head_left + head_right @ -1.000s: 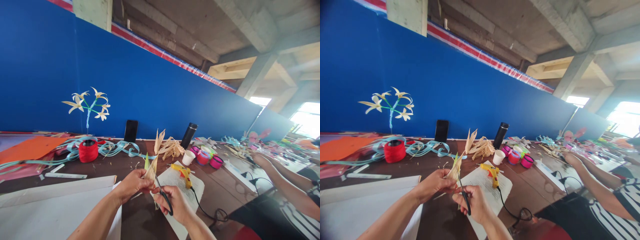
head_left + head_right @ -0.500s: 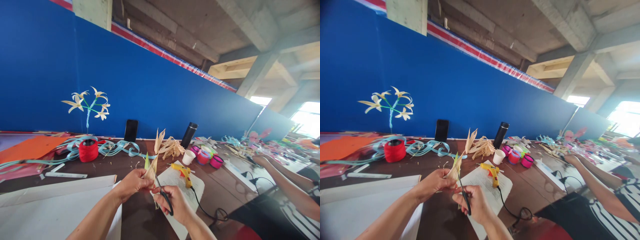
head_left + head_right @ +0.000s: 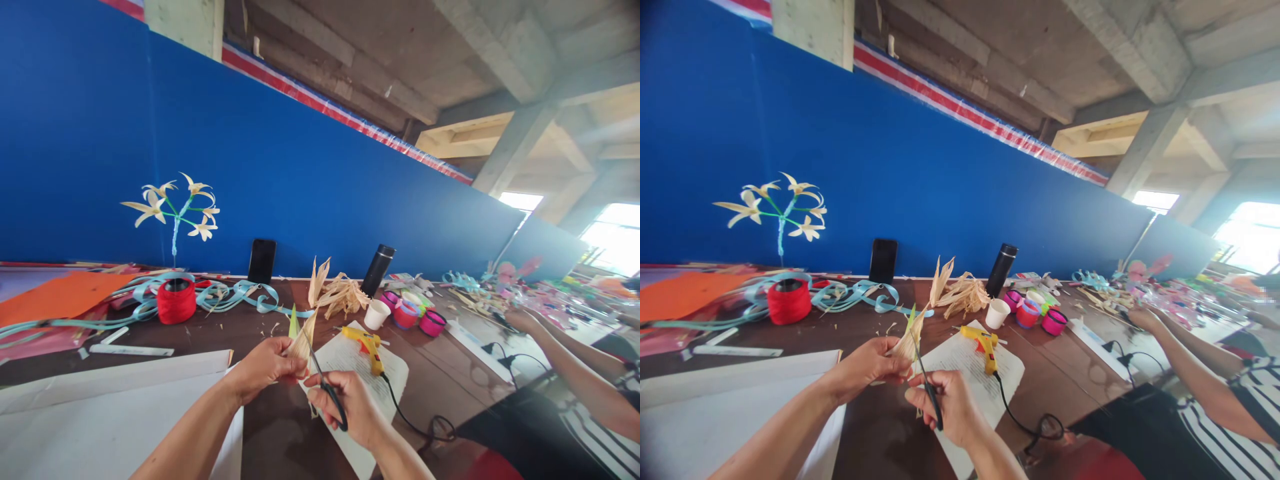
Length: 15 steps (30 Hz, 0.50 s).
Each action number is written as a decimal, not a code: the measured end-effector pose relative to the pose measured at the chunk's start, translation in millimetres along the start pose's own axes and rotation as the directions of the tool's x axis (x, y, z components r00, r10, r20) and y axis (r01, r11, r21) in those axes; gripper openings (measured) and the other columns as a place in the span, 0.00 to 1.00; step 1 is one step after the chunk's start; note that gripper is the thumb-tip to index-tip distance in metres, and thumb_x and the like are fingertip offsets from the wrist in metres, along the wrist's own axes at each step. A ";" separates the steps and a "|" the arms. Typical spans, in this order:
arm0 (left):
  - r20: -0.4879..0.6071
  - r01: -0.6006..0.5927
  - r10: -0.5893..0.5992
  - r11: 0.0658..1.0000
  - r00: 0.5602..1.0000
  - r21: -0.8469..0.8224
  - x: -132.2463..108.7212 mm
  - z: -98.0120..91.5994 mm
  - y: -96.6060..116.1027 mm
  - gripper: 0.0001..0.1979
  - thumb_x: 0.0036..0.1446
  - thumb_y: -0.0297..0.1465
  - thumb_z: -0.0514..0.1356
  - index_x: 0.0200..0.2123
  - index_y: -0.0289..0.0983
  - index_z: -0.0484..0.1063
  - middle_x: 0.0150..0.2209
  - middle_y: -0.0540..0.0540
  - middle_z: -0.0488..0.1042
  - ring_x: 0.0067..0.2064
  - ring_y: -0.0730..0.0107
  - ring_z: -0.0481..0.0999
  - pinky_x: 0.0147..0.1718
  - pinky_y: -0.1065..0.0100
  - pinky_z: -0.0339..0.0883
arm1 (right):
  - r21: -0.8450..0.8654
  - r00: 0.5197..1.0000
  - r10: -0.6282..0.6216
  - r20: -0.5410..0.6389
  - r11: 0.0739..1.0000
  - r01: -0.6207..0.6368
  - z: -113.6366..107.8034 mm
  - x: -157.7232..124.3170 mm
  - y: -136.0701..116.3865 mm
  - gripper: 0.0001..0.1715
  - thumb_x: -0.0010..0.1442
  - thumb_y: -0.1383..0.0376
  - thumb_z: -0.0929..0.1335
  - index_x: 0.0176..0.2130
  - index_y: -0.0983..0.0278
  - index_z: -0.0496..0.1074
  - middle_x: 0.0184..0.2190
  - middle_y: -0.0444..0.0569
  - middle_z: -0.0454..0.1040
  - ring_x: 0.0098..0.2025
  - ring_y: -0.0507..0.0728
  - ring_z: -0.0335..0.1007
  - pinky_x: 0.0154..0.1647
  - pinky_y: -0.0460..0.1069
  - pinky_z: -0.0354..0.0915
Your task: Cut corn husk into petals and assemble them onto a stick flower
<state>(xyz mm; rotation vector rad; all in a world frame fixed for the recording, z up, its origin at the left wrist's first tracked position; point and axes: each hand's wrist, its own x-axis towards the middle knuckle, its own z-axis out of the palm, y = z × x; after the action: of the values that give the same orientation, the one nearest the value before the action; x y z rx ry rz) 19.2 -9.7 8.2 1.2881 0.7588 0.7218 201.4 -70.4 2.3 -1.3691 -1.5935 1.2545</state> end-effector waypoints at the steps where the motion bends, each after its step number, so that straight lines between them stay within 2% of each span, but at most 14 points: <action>1: -0.001 0.002 -0.002 1.000 1.000 0.004 -0.1 -0.4 0.3 0.15 0.38 0.39 0.65 0.29 0.35 0.70 0.26 0.50 0.72 0.29 0.72 0.70 0.31 0.71 0.62 | -0.002 1.000 -0.001 0.002 1.000 0.001 -0.2 -0.2 -0.8 0.28 0.49 0.50 0.68 0.37 0.72 0.72 0.12 0.40 0.61 0.14 0.46 0.55 0.16 0.42 0.53; 6: -0.007 -0.012 0.012 1.000 1.000 -0.010 -0.6 -3.4 1.1 0.14 0.39 0.38 0.64 0.28 0.35 0.70 0.26 0.50 0.72 0.31 0.72 0.70 0.32 0.71 0.62 | -0.001 1.000 0.006 -0.017 1.000 -0.006 -1.1 -0.9 -5.3 0.28 0.48 0.50 0.69 0.37 0.72 0.72 0.13 0.41 0.62 0.14 0.46 0.56 0.15 0.42 0.53; 10: -0.065 0.001 -0.002 1.000 0.998 -0.017 -0.6 -5.4 2.2 0.14 0.40 0.38 0.64 0.29 0.35 0.71 0.28 0.50 0.72 0.33 0.71 0.70 0.35 0.70 0.63 | 0.024 1.000 0.010 -0.023 1.000 -0.010 -2.0 -0.9 -6.8 0.28 0.47 0.50 0.70 0.37 0.72 0.72 0.14 0.42 0.63 0.15 0.47 0.57 0.15 0.42 0.54; 15: -0.112 -0.019 0.008 0.995 0.994 -0.095 0.5 -7.0 2.7 0.15 0.39 0.38 0.65 0.28 0.34 0.70 0.28 0.49 0.71 0.31 0.72 0.70 0.34 0.70 0.64 | 0.021 1.000 0.011 -0.023 1.000 -0.011 -4.0 -1.0 -5.7 0.28 0.48 0.50 0.70 0.37 0.72 0.72 0.13 0.41 0.63 0.15 0.47 0.57 0.15 0.42 0.55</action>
<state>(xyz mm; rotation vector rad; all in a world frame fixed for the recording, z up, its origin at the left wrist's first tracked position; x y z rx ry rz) 13.5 -5.1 10.0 1.1747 0.7968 0.8366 203.5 -70.3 9.0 -1.3765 -1.5555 1.2538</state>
